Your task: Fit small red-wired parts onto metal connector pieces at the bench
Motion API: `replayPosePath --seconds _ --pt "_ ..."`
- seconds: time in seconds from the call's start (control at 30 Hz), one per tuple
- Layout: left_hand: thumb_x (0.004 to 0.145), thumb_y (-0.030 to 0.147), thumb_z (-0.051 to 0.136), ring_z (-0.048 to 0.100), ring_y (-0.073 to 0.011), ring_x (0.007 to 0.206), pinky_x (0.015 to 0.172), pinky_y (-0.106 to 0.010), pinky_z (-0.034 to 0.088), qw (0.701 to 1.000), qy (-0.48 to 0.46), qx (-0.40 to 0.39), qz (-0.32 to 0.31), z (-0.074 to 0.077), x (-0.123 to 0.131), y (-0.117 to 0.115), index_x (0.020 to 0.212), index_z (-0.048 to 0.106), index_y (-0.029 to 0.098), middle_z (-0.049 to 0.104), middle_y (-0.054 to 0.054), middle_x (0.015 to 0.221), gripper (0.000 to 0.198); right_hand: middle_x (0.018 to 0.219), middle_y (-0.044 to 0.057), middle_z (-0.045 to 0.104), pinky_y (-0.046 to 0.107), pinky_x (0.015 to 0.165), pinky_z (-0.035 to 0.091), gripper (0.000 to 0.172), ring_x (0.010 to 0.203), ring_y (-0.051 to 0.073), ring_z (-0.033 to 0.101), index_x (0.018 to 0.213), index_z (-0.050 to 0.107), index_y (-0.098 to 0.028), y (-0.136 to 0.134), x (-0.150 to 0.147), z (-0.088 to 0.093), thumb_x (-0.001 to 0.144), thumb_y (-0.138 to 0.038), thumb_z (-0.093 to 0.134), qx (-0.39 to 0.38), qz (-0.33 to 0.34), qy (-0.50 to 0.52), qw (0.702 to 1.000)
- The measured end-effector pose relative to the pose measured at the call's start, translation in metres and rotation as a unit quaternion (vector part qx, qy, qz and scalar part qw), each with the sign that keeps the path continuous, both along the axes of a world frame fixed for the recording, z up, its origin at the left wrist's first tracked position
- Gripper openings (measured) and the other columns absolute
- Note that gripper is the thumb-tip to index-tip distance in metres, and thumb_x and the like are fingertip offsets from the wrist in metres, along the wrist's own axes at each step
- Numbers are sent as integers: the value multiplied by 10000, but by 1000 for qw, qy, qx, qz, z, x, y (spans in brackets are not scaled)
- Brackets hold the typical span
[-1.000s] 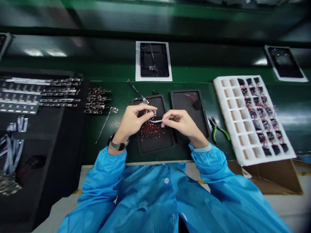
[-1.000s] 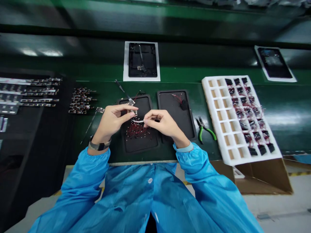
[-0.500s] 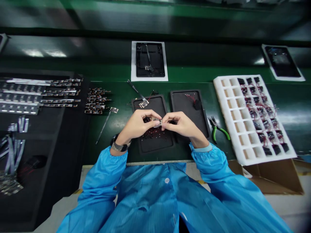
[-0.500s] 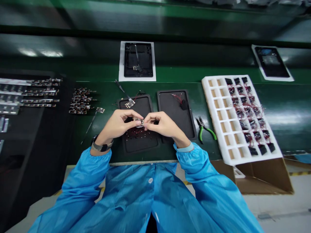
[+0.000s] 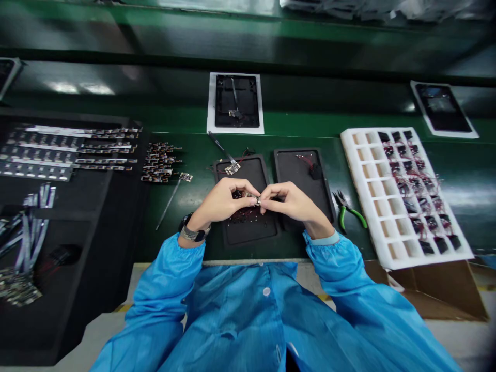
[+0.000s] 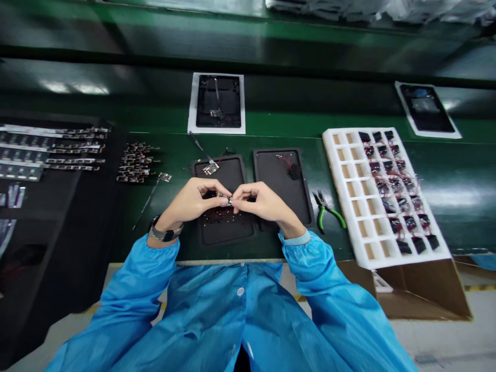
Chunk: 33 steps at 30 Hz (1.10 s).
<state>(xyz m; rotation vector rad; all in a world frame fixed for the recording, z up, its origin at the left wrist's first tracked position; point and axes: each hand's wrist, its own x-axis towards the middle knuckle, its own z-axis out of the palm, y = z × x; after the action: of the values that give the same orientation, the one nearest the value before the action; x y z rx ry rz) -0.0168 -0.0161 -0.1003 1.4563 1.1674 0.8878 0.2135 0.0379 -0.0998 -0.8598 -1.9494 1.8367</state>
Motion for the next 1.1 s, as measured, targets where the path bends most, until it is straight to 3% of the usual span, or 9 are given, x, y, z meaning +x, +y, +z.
replayPosePath --seconds 0.43,0.7,1.1 --pt "837 263 787 596 -152 649 651 -287 440 999 6 -34 -27 2 1 -1 897 815 170 699 -29 703 114 737 58 781 287 736 534 269 678 162 706 853 743 -142 2 0 -1 882 -406 787 -52 34 -19 998" --pt "836 260 767 569 -141 610 610 -274 409 999 17 -36 -26 3 3 0 854 810 161 679 -21 663 110 719 50 766 284 704 519 237 667 163 693 861 733 -144 0 0 -4 894 -378 761 -39 26 -40 998" --pt "847 257 755 619 -146 686 661 -271 440 997 29 -59 -29 3 2 0 903 813 146 730 -39 744 137 709 44 756 279 715 502 222 660 154 676 842 720 -149 -2 -2 0 883 -364 758 -53 15 -46 997"
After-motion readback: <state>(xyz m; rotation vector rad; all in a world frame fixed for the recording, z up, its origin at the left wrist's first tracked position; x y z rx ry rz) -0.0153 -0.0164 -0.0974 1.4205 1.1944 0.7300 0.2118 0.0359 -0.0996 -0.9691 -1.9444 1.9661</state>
